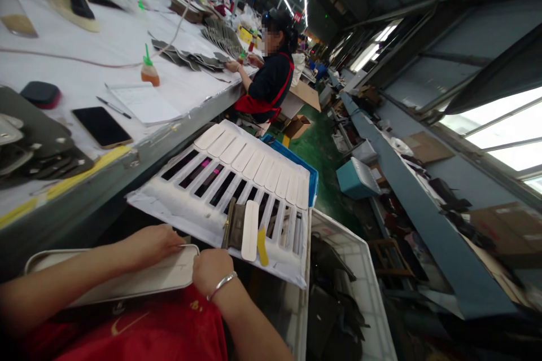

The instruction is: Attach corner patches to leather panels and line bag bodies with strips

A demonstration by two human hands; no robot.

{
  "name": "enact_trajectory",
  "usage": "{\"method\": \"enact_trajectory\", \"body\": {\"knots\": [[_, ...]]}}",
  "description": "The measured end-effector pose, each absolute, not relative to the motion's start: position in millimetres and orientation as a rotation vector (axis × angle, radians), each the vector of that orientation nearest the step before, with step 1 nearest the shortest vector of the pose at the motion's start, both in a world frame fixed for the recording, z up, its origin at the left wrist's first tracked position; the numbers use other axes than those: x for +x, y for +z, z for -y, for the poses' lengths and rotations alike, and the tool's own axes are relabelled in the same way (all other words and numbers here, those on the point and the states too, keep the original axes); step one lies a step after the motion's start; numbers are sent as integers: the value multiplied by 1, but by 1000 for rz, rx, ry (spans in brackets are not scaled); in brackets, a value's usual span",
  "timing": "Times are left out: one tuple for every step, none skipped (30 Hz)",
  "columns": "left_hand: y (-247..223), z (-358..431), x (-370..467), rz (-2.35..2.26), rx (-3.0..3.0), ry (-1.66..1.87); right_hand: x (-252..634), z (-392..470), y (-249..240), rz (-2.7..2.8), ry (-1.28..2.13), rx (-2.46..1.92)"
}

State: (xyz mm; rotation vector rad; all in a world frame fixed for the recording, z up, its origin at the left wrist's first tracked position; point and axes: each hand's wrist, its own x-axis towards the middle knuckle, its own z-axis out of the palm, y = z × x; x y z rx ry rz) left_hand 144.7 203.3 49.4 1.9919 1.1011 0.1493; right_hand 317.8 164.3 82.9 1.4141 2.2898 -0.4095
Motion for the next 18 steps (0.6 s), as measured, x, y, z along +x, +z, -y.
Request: {"method": "enact_trajectory", "body": {"knots": [[48,-207,143,-1073,1982,115,318,-164,82,-2294,-420,1399],[47,-209,141,-1041,1973,74,318,-165,82,-2297,-429,1388],[48,-212,139,-1008,1965,34,318,-165,82,-2296,-436,1384],[50,-214,138,-981,1956,1,318,-165,82,-2294,-441,1385],[52,-215,137,-961,1950,-28,318,-165,83,-2289,-447,1390],[56,-216,137,-948,1951,-54,318,-165,83,-2283,-452,1398],[59,-216,137,-941,1961,-74,319,-165,84,-2276,-458,1407],[62,-216,138,-936,1976,-89,319,-166,85,-2269,-464,1418],[64,-215,139,-929,1996,-99,319,-166,85,-2265,-473,1427],[66,-214,141,-925,2019,-102,319,-166,86,-2261,-482,1437],[66,-213,143,-923,2041,-102,320,-166,86,-2258,-493,1445],[66,-211,144,-926,2063,-101,320,-167,85,-2255,-503,1456],[64,-211,146,-932,2082,-102,321,-167,84,-2254,-514,1465],[63,-210,147,-943,2097,-107,321,-167,83,-2254,-525,1471],[61,-210,148,-956,2110,-111,322,-168,82,-2256,-536,1475],[58,-210,149,-964,2119,-116,322,-168,81,-2259,-548,1476],[57,-210,149,-967,2126,-117,322,-168,80,-2263,-564,1473],[55,-210,149,-966,2131,-111,321,-168,80,-2267,-582,1470]]}}
